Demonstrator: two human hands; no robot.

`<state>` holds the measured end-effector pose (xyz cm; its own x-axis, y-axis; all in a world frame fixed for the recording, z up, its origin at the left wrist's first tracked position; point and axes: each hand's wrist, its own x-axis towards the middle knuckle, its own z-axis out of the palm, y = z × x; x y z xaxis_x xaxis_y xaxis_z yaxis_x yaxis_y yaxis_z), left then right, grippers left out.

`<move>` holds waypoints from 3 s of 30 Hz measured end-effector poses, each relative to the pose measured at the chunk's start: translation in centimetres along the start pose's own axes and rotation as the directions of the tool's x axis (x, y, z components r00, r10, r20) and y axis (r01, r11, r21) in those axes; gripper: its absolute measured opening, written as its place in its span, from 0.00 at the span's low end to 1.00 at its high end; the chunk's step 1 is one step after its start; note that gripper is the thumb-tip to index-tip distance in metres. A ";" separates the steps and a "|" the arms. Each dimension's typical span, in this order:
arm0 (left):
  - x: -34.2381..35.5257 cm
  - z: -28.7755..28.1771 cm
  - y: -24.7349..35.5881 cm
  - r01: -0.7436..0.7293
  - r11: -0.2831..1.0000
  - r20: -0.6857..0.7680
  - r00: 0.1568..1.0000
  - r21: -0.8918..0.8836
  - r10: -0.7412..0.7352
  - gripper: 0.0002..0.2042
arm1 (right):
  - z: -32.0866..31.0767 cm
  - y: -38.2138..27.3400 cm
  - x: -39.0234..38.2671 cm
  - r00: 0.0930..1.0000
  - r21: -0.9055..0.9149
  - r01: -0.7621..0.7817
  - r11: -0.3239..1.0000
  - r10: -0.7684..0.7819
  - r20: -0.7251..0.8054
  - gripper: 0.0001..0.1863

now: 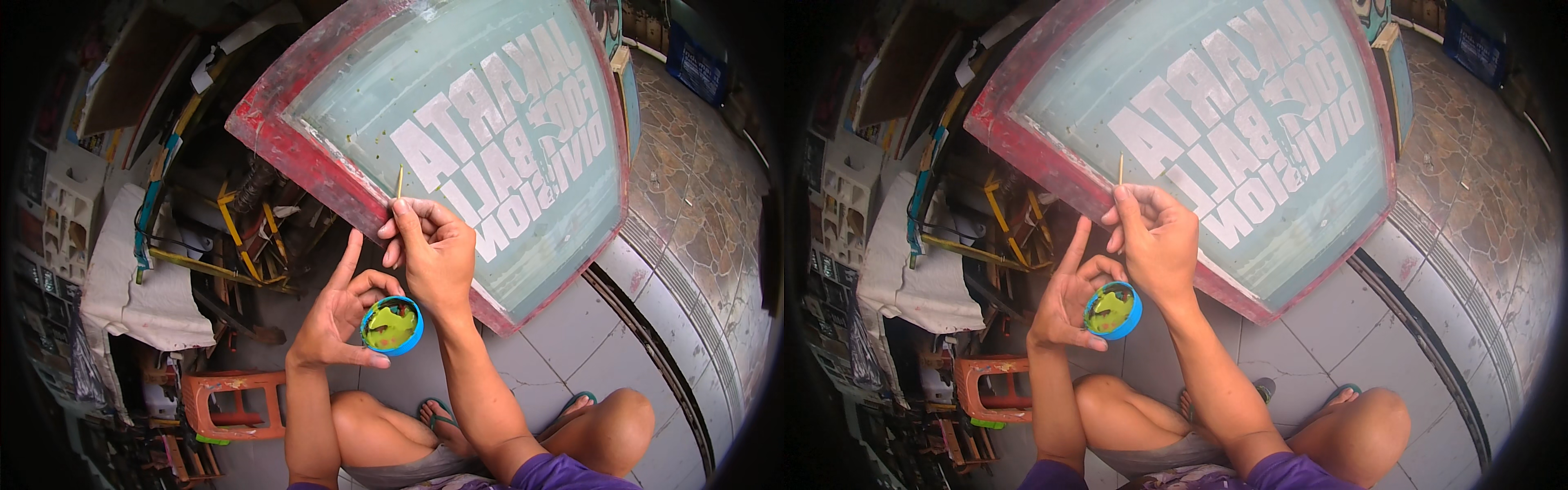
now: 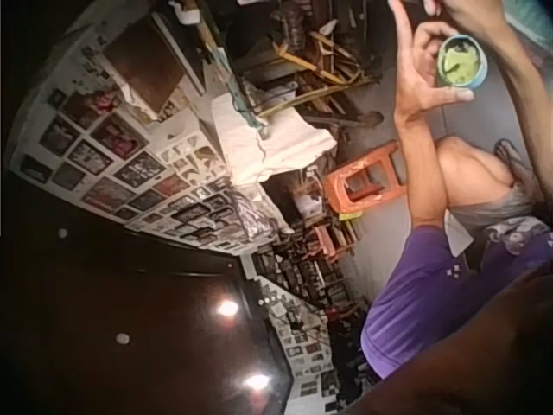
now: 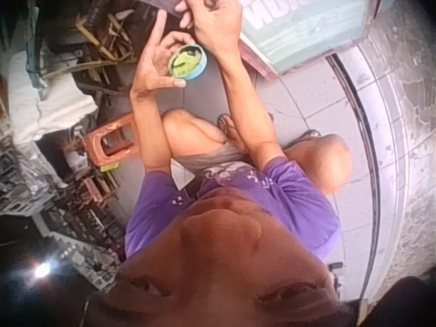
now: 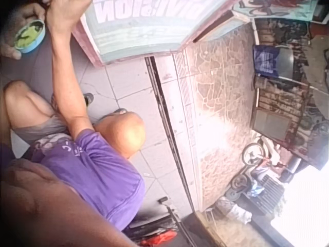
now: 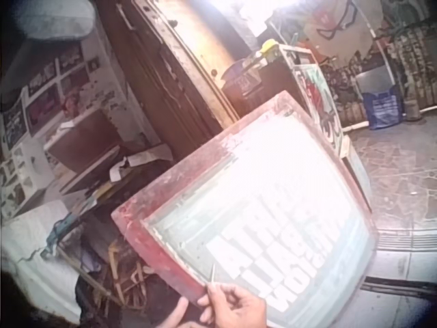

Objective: The person paints the edges of white lettering on a large signboard with green paint using a small brush. They repeatedly dip the brush into a small container of paint and apply it to the sign's surface.

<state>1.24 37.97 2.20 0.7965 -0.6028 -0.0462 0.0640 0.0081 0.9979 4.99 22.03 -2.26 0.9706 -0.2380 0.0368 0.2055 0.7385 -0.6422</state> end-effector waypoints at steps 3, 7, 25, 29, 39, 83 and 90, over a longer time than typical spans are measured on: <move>-0.1 -0.1 0.0 0.007 1.000 -0.006 1.000 -0.002 -0.007 0.74 | 0.0 0.1 0.1 1.000 0.000 -0.005 1.000 0.005 -0.002 0.13; -0.1 0.1 0.1 0.011 1.000 -0.006 1.000 0.000 -0.011 0.74 | 0.1 0.3 0.0 1.000 0.011 0.007 1.000 -0.007 -0.005 0.13; -1.8 3.9 1.3 -0.001 0.950 0.102 0.994 0.314 -0.033 0.73 | -9.9 -3.2 -5.1 0.958 -0.124 0.215 0.969 -0.234 -0.164 0.06; -1.4 5.1 1.4 -0.034 0.936 0.099 0.995 0.350 -0.001 0.70 | -12.1 -5.0 -5.1 0.918 -0.220 0.281 0.934 -0.328 -0.222 0.04; 0.2 6.9 0.4 -0.113 0.857 0.029 0.993 0.502 0.114 0.62 | -14.5 -7.3 -5.4 0.869 -0.257 0.315 0.914 -0.387 -0.309 0.05; 1.4 9.6 -0.5 -0.032 0.726 -0.089 0.988 0.686 0.128 0.57 | -14.5 -8.2 -5.5 0.893 -0.494 0.124 0.861 -0.313 -0.322 0.04; 1.4 9.7 -0.7 -0.034 0.723 -0.088 0.987 0.690 0.131 0.57 | -15.5 -7.9 -5.7 0.883 -0.420 0.272 0.866 -0.398 -0.248 0.05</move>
<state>-3.49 29.38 1.87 0.8480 -0.5238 0.0809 -0.3956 -0.5240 0.7543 -4.09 7.72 -9.26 0.7440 -0.6610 0.0980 0.3893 0.3096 -0.8675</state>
